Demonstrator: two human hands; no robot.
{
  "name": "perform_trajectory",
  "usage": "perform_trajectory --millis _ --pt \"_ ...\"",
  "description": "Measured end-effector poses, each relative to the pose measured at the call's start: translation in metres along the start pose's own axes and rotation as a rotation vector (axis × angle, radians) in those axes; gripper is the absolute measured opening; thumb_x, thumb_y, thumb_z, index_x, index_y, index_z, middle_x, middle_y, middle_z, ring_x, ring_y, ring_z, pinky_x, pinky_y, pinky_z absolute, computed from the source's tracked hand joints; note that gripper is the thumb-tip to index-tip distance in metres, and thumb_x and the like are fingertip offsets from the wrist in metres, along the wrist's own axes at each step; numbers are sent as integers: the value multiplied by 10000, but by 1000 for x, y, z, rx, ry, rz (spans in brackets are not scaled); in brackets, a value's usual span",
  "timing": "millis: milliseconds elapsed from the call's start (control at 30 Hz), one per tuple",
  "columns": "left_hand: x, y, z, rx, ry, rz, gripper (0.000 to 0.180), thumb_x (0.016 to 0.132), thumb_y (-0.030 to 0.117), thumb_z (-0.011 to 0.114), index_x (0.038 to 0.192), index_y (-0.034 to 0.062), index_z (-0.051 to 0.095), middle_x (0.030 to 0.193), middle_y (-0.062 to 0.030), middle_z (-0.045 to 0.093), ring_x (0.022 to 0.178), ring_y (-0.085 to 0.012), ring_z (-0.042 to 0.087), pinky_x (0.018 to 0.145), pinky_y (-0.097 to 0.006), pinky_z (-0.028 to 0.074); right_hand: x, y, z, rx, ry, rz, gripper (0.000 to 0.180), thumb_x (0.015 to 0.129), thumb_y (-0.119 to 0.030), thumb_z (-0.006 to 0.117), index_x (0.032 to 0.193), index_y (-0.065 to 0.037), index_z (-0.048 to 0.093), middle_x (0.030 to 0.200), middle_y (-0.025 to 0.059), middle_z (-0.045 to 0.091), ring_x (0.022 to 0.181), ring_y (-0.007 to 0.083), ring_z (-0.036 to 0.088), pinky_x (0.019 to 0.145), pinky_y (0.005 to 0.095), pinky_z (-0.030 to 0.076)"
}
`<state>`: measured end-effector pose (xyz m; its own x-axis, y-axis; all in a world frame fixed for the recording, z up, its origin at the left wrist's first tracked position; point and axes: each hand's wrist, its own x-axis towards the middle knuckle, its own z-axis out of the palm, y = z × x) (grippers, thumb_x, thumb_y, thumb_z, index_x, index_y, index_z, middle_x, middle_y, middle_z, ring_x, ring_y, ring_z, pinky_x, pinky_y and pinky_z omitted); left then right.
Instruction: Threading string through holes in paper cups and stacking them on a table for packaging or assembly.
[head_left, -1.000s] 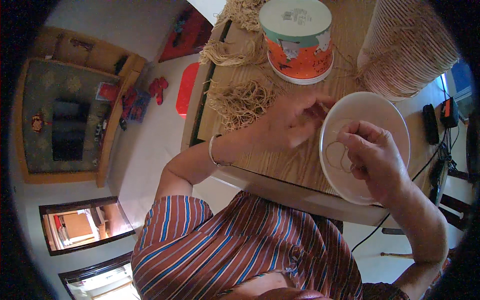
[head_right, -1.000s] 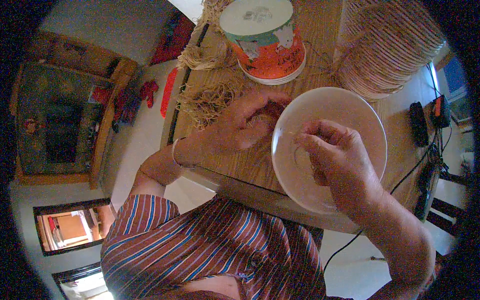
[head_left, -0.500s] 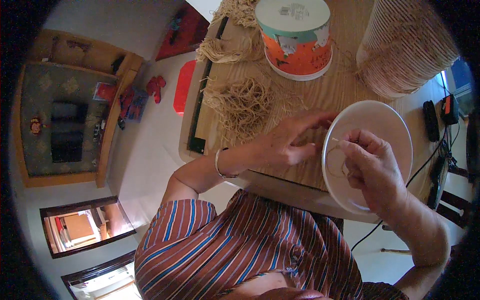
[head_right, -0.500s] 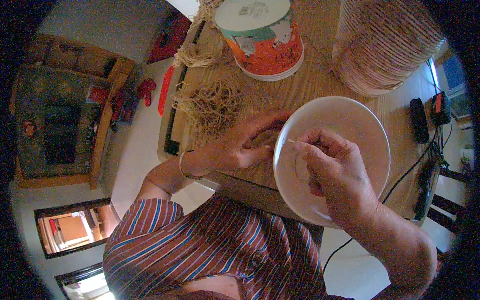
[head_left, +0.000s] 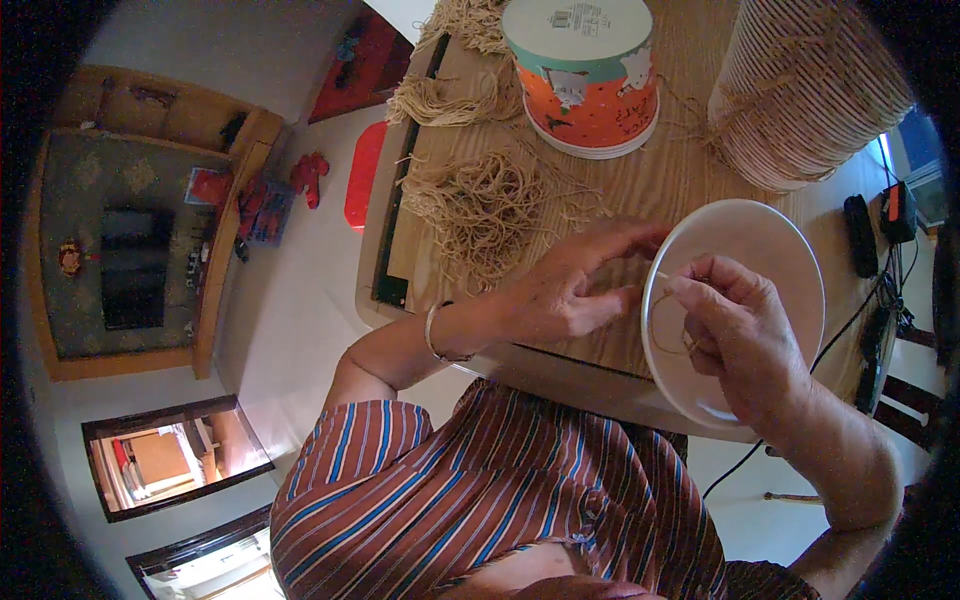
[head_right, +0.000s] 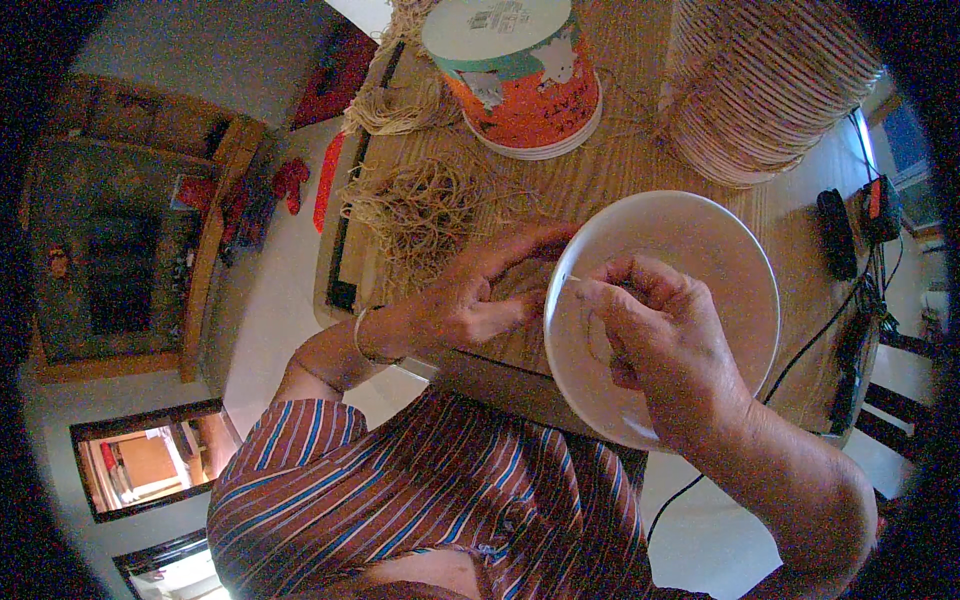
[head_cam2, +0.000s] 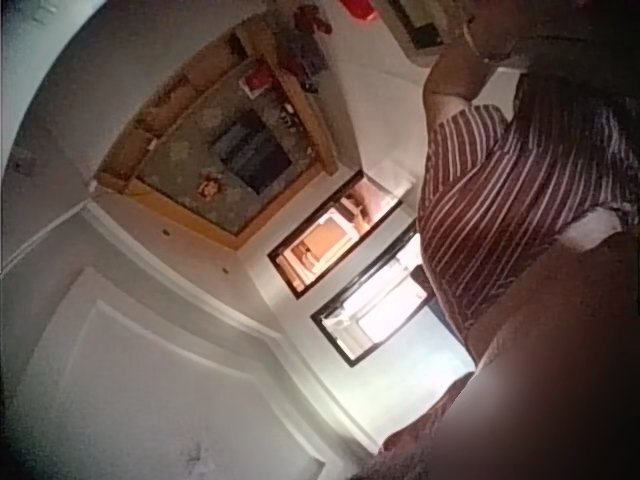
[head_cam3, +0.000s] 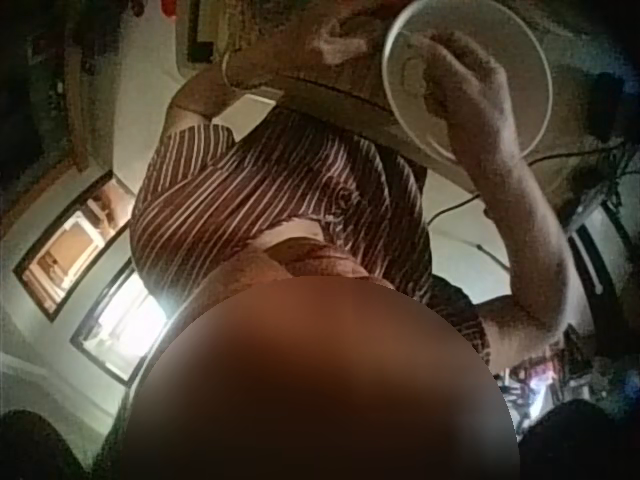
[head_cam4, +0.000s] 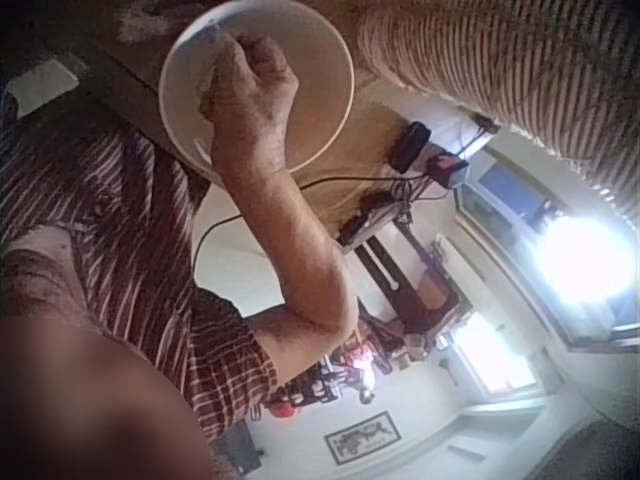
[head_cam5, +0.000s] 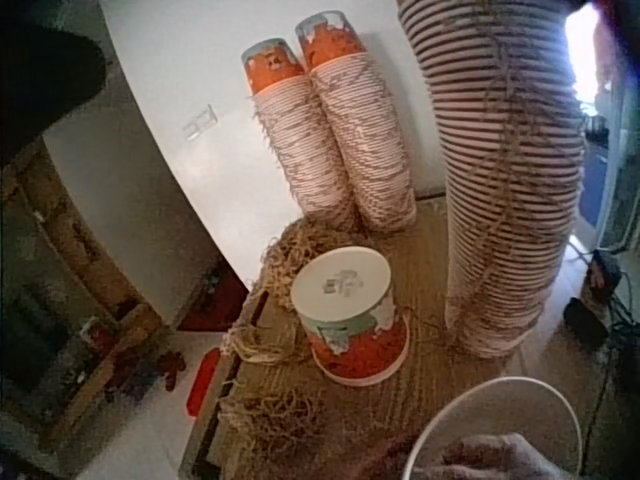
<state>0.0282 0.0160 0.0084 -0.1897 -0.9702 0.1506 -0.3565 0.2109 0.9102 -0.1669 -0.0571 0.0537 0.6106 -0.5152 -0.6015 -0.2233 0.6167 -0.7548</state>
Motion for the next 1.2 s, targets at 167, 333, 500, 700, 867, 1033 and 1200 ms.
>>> perform_trajectory --millis 167,333,500,700,867,1033,1200 --pt "0 -1 1 -16 -1 -12 549 778 5 613 1300 28 443 1243 -145 511 1176 -273 492 1000 -368 395 0 -1 1 -2 12 8 96 888 -173 610 914 -93 565 546 -82 360 430 19 297 385 194 231" --pt "-1 1 0 -6 1 -24 542 779 8 613 1295 29 448 1232 -139 520 1164 -271 501 988 -368 401 0 -1 -2 -28 3 1 155 874 -235 632 906 -84 620 596 -67 482 471 26 423 399 185 337" --pt "-4 0 0 23 26 -37 530 795 41 636 1295 75 463 1204 -112 548 1115 -237 539 828 -331 492 1 0 -1 -33 -20 -17 140 882 -216 620 907 -79 625 624 -58 510 477 28 436 399 186 340" --pt "-5 3 0 72 48 -54 477 793 52 651 1244 74 499 1128 -91 586 1012 -235 591 760 -333 504 1 -2 3 -54 -21 -10 143 889 -209 602 919 -72 627 667 -45 529 511 38 460 423 196 368" --pt "-7 0 0 228 144 151 360 753 41 671 1093 57 554 993 -114 589 906 -289 597 745 -363 493 -2 -5 5 -139 13 22 142 888 -209 596 907 -70 621 665 -47 523 515 37 456 425 193 367" --pt "-10 7 0 267 130 138 307 712 47 700 987 40 563 880 -127 565 815 -317 579 706 -392 478 -1 -2 5 -113 -1 29 138 883 -208 601 901 -72 620 653 -49 515 506 31 447 417 183 360" --pt "-6 -2 3 399 178 348 277 720 37 703 953 30 554 811 -121 561 749 -315 582 655 -389 484 -2 -3 5 -146 -2 -4 134 871 -197 619 895 -66 629 651 -47 522 516 31 460 418 185 366"
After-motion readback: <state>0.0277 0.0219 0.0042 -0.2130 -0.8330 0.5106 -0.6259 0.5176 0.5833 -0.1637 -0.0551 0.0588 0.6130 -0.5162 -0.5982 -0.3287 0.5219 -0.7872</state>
